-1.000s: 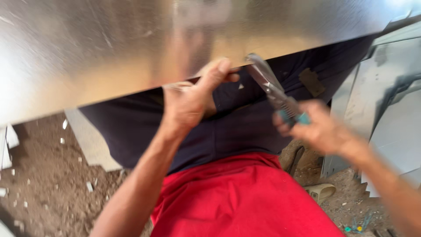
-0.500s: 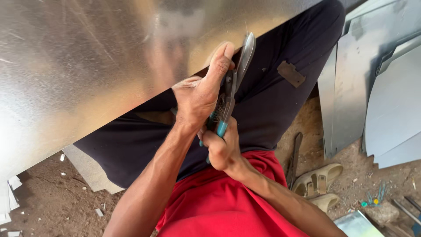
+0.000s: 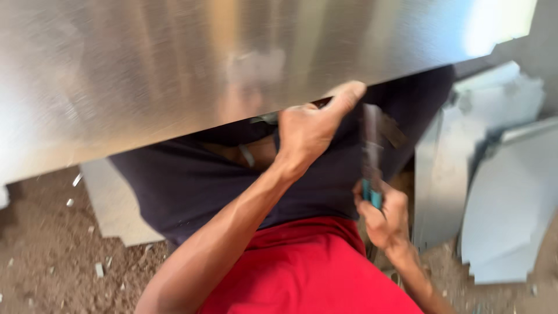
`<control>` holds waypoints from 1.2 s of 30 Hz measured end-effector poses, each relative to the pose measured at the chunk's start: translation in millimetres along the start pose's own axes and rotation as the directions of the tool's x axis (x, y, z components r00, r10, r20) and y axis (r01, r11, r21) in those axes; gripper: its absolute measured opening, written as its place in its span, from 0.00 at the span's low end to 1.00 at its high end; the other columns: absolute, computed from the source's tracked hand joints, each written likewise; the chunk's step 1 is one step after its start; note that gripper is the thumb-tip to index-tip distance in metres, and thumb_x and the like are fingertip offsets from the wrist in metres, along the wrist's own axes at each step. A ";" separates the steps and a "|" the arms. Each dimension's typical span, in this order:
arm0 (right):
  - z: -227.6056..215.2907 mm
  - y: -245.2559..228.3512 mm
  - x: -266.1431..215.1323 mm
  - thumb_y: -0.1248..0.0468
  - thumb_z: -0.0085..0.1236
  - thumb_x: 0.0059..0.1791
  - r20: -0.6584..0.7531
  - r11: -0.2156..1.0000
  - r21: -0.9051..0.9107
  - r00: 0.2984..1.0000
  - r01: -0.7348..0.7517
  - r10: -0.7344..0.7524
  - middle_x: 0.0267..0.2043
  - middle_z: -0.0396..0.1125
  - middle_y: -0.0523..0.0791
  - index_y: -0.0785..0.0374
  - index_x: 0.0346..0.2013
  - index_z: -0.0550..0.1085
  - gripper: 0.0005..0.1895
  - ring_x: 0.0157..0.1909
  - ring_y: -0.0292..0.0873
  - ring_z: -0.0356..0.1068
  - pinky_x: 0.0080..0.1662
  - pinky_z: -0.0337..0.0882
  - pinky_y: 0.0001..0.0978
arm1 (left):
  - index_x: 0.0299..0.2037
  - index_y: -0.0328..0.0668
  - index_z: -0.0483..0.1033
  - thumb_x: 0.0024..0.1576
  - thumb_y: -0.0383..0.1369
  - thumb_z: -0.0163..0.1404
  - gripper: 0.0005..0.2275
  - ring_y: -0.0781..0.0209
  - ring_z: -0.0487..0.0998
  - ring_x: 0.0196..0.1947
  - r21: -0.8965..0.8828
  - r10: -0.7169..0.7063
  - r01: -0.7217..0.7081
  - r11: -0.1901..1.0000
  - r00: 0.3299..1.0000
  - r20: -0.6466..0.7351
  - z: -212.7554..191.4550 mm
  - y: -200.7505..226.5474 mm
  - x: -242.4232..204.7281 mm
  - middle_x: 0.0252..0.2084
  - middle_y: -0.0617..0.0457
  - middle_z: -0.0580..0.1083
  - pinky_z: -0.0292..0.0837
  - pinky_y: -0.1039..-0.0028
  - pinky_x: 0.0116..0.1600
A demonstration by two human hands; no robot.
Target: The person sits on the ground and uses tin snips to cut small rectangular notches along the edges of a large metal sheet. They repeatedly reposition the sheet and trim the edges to create a pattern of notches.
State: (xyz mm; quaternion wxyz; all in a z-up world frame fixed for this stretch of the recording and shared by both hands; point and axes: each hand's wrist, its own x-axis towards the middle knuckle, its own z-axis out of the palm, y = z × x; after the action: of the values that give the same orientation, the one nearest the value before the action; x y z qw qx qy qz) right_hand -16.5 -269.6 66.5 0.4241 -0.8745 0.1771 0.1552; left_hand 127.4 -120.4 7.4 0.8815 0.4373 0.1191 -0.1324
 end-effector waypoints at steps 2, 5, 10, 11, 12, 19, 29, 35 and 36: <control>11.1 -2.6 -6.3 0.68 0.47 0.40 -0.057 0.992 0.124 0.998 0.001 0.006 0.24 0.68 0.44 0.68 0.32 0.75 0.11 0.26 0.36 0.67 0.31 0.68 0.28 | 0.47 0.30 0.83 0.56 0.46 0.64 0.22 0.61 0.84 0.45 0.161 0.062 -0.067 0.985 0.997 0.035 -7.1 9.7 -1.2 0.44 0.45 0.83 0.81 0.68 0.51; 14.8 -4.1 -6.7 0.68 0.46 0.42 -0.133 0.986 0.126 0.987 0.112 -0.096 0.26 0.68 0.42 0.69 0.34 0.74 0.10 0.27 0.35 0.66 0.32 0.67 0.27 | 0.45 0.36 0.86 0.52 0.48 0.61 0.21 0.62 0.86 0.42 0.448 -0.063 0.013 0.894 0.993 0.097 -20.8 14.2 0.4 0.40 0.50 0.85 0.83 0.70 0.48; 21.4 1.2 18.3 0.69 0.49 0.42 0.046 0.981 -0.107 0.985 -0.160 0.165 0.20 0.67 0.45 0.70 0.31 0.75 0.09 0.22 0.37 0.66 0.26 0.65 0.30 | 0.60 0.34 0.67 0.47 0.39 0.68 0.33 0.45 0.73 0.63 0.290 0.022 -0.085 0.953 0.976 0.215 -98.5 20.1 -32.5 0.60 0.39 0.72 0.74 0.59 0.64; 24.0 1.2 19.7 0.69 0.49 0.41 0.076 0.982 -0.055 0.980 -0.180 0.184 0.20 0.68 0.45 0.70 0.31 0.76 0.09 0.22 0.37 0.66 0.26 0.65 0.29 | 0.65 0.36 0.60 0.45 0.35 0.68 0.38 0.42 0.68 0.67 0.103 0.023 -0.042 0.994 0.984 0.178 -120.8 29.8 -50.3 0.64 0.39 0.67 0.71 0.56 0.66; 24.6 0.4 19.4 0.70 0.49 0.41 0.107 0.979 -0.006 0.973 -0.205 0.204 0.20 0.69 0.45 0.70 0.30 0.76 0.09 0.21 0.37 0.66 0.26 0.66 0.29 | 0.66 0.34 0.63 0.45 0.26 0.66 0.36 0.42 0.70 0.67 -0.054 -0.002 0.006 0.999 0.997 0.075 -139.7 41.7 -64.2 0.66 0.39 0.67 0.71 0.51 0.68; 3.4 -2.5 11.8 0.69 0.46 0.41 0.138 0.973 0.155 0.979 -0.169 0.148 0.25 0.70 0.46 0.71 0.34 0.75 0.12 0.24 0.35 0.66 0.28 0.67 0.28 | 0.60 0.34 0.71 0.66 0.38 0.49 0.17 0.48 0.80 0.49 -0.145 0.330 -0.404 0.903 0.869 -0.370 -243.8 161.5 -129.0 0.50 0.43 0.75 0.77 0.60 0.54; 34.1 -22.3 12.5 0.72 0.46 0.40 0.410 0.999 -0.020 0.911 -0.051 0.054 0.24 0.71 0.46 0.70 0.32 0.75 0.10 0.25 0.38 0.69 0.31 0.72 0.30 | 0.51 0.32 0.75 0.61 0.30 0.56 0.11 0.52 0.83 0.42 -0.272 0.085 -0.225 0.936 0.892 -0.444 -190.4 78.1 -74.7 0.45 0.44 0.79 0.82 0.62 0.47; 31.2 -79.3 50.5 0.70 0.48 0.39 0.661 0.918 -0.351 0.743 0.185 0.103 0.32 0.71 0.48 0.69 0.41 0.74 0.16 0.35 0.42 0.69 0.39 0.71 0.34 | 0.48 0.29 0.81 0.62 0.32 0.60 0.11 0.57 0.80 0.41 -0.150 0.212 -0.297 0.943 0.884 -0.417 -130.8 64.7 -57.4 0.42 0.46 0.79 0.78 0.68 0.47; 33.0 -90.4 56.3 0.70 0.48 0.38 0.692 0.937 -0.310 0.714 0.160 0.107 0.37 0.73 0.47 0.68 0.45 0.73 0.20 0.40 0.40 0.72 0.42 0.73 0.33 | 0.47 0.31 0.81 0.62 0.33 0.60 0.11 0.59 0.81 0.42 -0.145 0.214 -0.290 0.946 0.895 -0.391 -140.5 67.3 -62.4 0.43 0.47 0.80 0.79 0.69 0.50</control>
State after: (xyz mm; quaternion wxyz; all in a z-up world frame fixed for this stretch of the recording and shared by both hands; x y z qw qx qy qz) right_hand 69.4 -201.1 85.3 0.3000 -0.8134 -0.0398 0.4967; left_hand 78.4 39.6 -5.3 0.8922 0.3753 0.2378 0.0810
